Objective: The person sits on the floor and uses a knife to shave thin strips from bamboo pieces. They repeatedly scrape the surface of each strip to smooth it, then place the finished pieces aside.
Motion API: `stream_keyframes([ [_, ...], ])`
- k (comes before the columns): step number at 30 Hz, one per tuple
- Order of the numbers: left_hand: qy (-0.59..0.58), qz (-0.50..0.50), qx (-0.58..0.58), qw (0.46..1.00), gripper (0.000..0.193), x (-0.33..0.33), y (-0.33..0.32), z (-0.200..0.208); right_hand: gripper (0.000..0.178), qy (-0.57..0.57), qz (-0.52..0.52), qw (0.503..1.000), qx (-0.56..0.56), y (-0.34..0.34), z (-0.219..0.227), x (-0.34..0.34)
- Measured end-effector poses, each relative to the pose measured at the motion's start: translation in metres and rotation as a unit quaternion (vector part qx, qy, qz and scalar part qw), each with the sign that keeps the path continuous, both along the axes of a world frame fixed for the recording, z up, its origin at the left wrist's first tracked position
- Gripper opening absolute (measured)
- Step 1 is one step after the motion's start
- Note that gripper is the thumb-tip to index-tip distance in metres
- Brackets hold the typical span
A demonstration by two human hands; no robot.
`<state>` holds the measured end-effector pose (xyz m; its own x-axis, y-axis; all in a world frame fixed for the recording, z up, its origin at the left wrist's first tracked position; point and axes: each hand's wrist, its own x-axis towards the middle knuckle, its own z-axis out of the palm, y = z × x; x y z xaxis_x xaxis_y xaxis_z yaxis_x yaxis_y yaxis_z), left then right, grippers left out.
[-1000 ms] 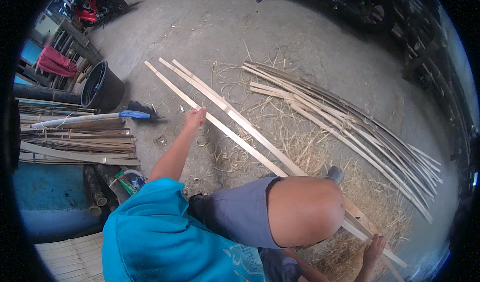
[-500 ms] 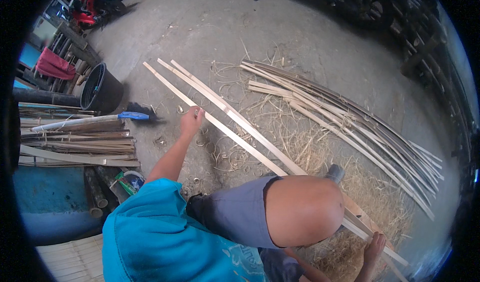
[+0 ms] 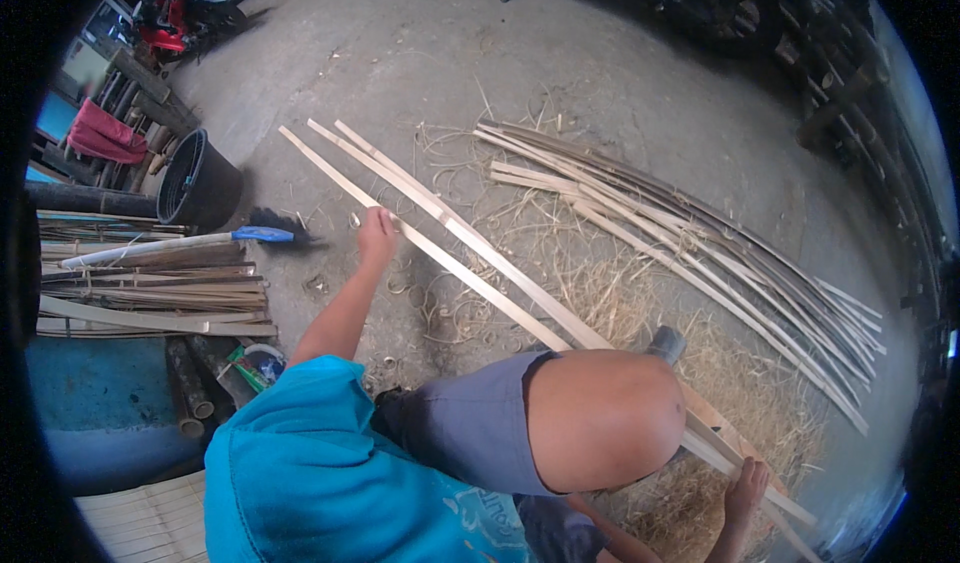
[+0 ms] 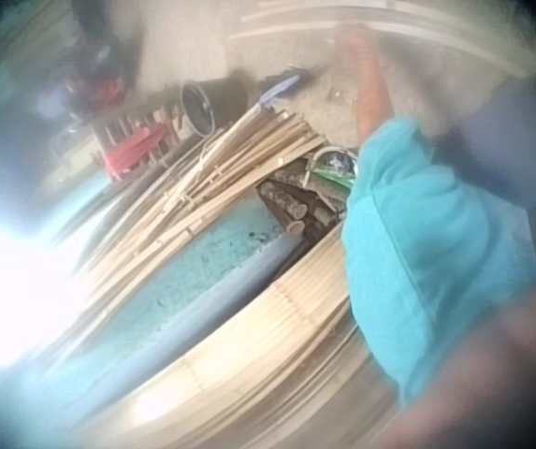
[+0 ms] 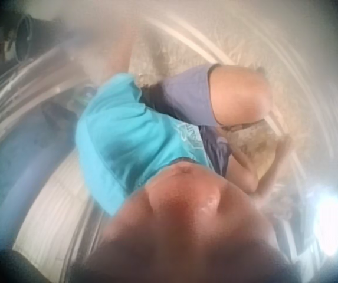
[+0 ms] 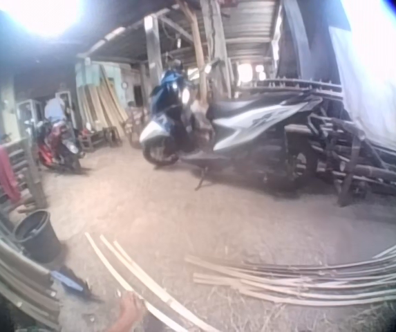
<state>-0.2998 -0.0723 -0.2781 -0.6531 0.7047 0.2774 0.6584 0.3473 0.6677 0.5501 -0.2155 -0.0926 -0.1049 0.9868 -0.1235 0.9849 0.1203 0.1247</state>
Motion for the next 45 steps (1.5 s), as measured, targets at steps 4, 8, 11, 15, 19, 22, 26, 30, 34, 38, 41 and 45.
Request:
stream_keyframes([
  [4,0.028,-0.040,0.039,0.998,0.027,0.014,-0.021,0.010,0.049,0.003,0.017,1.000,0.024,-0.002,-0.002,0.001],
  [8,-0.020,0.063,0.055,0.996,0.029,0.019,-0.026,0.007,0.048,-0.010,-0.011,1.000,0.002,-0.006,0.006,-0.002],
  [11,-0.026,0.364,0.180,0.914,0.031,-0.062,-0.041,-0.032,0.049,0.014,0.022,1.000,0.006,0.005,-0.001,-0.005],
  [15,-0.314,0.287,0.106,0.899,0.030,-0.067,-0.018,-0.027,0.049,0.009,-0.014,1.000,-0.010,0.000,-0.006,0.007],
  [19,-0.511,0.195,0.075,0.834,0.031,-0.048,0.005,-0.017,0.047,0.000,-0.004,1.000,0.010,-0.008,-0.004,0.007],
  [22,-0.520,0.145,0.042,0.841,0.031,-0.044,0.012,-0.034,0.048,-0.010,0.021,0.999,0.030,-0.004,-0.003,0.012],
  [26,-0.422,0.119,-0.011,0.898,0.031,-0.049,0.009,-0.054,0.047,0.019,0.000,1.000,0.014,0.006,0.006,0.001],
  [30,0.132,0.005,-0.102,0.986,0.030,-0.043,-0.004,-0.022,0.046,0.026,-0.008,1.000,-0.004,0.003,0.012,-0.005],
  [34,0.119,-0.022,-0.009,0.993,0.027,-0.020,-0.004,0.021,0.044,0.017,-0.006,1.000,0.006,-0.006,0.006,-0.002],
  [38,-0.005,-0.041,0.053,0.998,0.026,0.002,-0.002,0.027,0.043,0.027,-0.006,1.000,0.004,0.006,0.002,-0.001],
  [41,0.019,-0.072,-0.004,0.997,0.030,0.034,0.012,0.025,0.043,0.042,-0.004,0.999,0.017,0.008,0.008,-0.006],
  [45,0.113,-0.131,-0.076,0.982,0.039,0.066,0.035,0.022,0.042,0.040,0.028,0.998,0.041,0.007,0.008,0.003],
])
